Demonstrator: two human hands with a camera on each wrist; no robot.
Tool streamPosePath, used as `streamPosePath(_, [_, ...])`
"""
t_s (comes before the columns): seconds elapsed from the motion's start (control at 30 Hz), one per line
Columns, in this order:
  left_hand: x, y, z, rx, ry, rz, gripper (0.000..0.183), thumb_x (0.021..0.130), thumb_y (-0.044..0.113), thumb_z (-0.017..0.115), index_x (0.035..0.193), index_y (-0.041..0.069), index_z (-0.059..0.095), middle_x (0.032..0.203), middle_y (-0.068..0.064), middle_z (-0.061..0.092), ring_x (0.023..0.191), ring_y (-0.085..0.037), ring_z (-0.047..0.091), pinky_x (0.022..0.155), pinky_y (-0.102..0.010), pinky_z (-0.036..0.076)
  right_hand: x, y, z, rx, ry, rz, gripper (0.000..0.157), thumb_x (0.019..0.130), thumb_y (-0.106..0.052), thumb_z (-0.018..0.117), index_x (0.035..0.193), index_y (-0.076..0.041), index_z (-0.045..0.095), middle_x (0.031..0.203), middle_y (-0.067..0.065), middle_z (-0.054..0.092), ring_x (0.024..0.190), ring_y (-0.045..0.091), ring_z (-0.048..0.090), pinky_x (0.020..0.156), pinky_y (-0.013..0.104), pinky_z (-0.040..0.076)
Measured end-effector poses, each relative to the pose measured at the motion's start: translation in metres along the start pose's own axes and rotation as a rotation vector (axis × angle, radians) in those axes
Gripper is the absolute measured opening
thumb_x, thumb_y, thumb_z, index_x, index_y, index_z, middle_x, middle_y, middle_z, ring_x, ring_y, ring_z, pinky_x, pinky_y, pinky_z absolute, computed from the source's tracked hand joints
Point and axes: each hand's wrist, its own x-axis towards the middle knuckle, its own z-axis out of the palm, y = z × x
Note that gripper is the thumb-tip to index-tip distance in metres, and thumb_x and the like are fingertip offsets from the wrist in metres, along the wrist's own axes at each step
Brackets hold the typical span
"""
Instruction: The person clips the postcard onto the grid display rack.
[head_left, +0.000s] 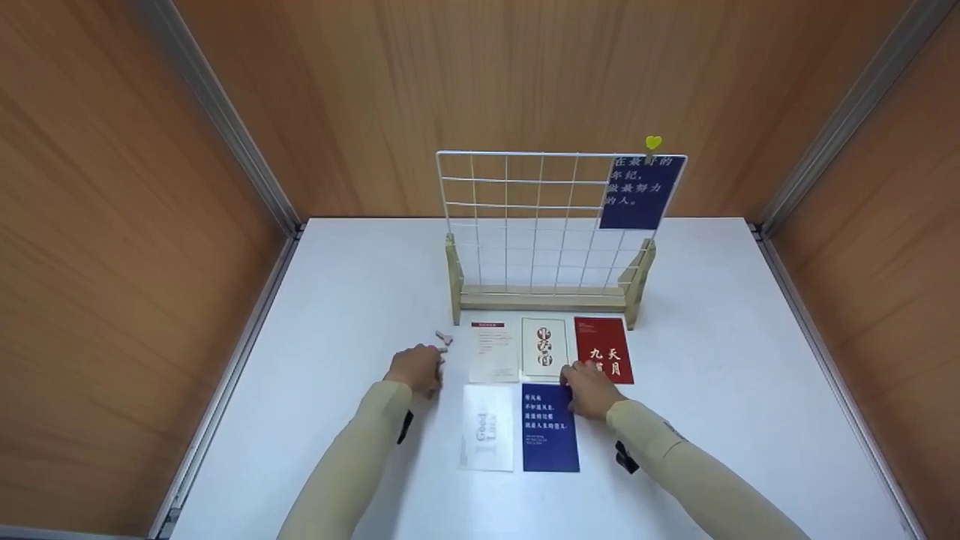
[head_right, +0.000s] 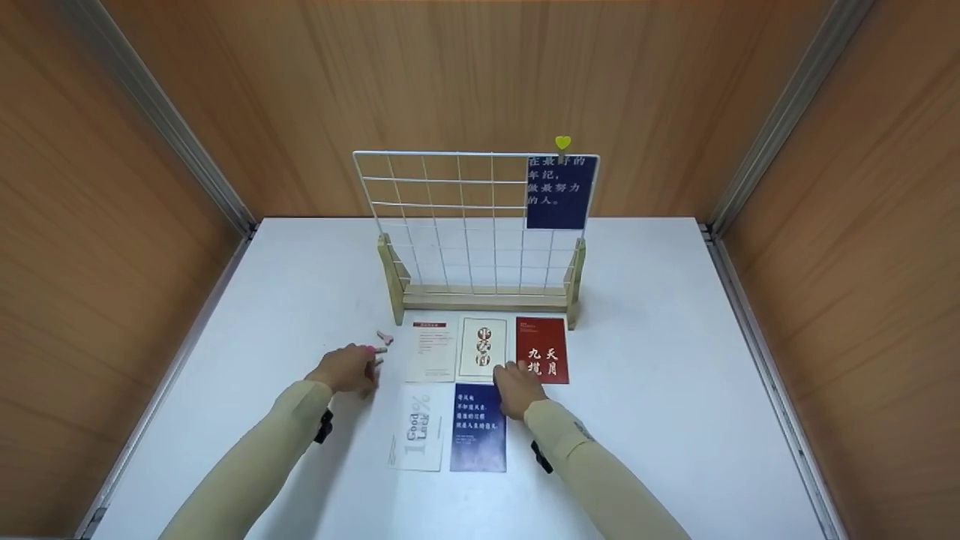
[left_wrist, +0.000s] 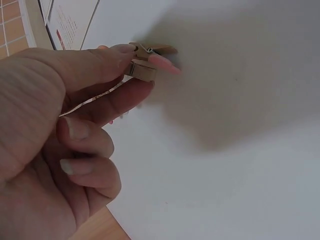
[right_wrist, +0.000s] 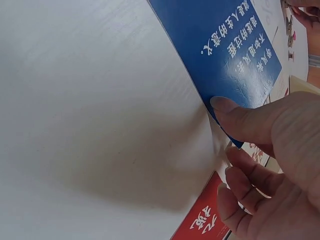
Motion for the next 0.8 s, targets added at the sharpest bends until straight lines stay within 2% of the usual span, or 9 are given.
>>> streamPosePath(0.3, [0.000,-0.004,-0.004,-0.015,0.066,0.007,0.018,0.084,0.007,0.074,0.070,0.011,0.064,0.062,0.002,0.057,0.058,-0.016,0.050,0.062,-0.037,0.049,0.001,-0.001,-0.004,0.058,-0.032,0.029,0.028,0.080,-0.002,0.079,0.101,-0.008,0.061,0.093,0.004,0.064,0.090,0.022,0.058,0.084,0.043,0.049])
streamPosePath(0.5, [0.000,-0.001,-0.006,-0.038,0.078,-0.024,0.002,0.085,0.008,0.075,0.085,0.007,0.073,0.069,0.001,0.062,0.064,-0.017,0.056,0.070,-0.039,0.053,0.003,0.000,-0.007,0.080,-0.024,0.024,0.027,0.080,-0.007,0.082,0.097,-0.008,0.061,0.090,0.003,0.064,0.085,0.020,0.060,0.080,0.042,0.051])
streamPosePath(0.67, [0.002,-0.001,-0.006,-0.044,0.089,-0.027,0.008,0.086,0.007,0.072,0.094,0.007,0.075,0.075,0.000,0.065,0.069,-0.018,0.058,0.076,-0.041,0.053,0.004,-0.001,-0.010,0.097,-0.014,0.040,0.025,0.080,-0.008,0.082,0.095,-0.009,0.062,0.089,0.002,0.065,0.083,0.019,0.059,0.079,0.041,0.051])
streamPosePath(0.8, [0.003,0.000,-0.005,-0.058,0.099,-0.014,0.013,0.089,0.008,0.071,0.102,0.008,0.073,0.085,-0.001,0.068,0.077,-0.020,0.062,0.079,-0.042,0.053,0.003,0.000,-0.012,0.110,-0.021,0.063,0.028,0.080,-0.008,0.082,0.102,-0.009,0.064,0.093,0.002,0.065,0.086,0.019,0.060,0.082,0.042,0.051])
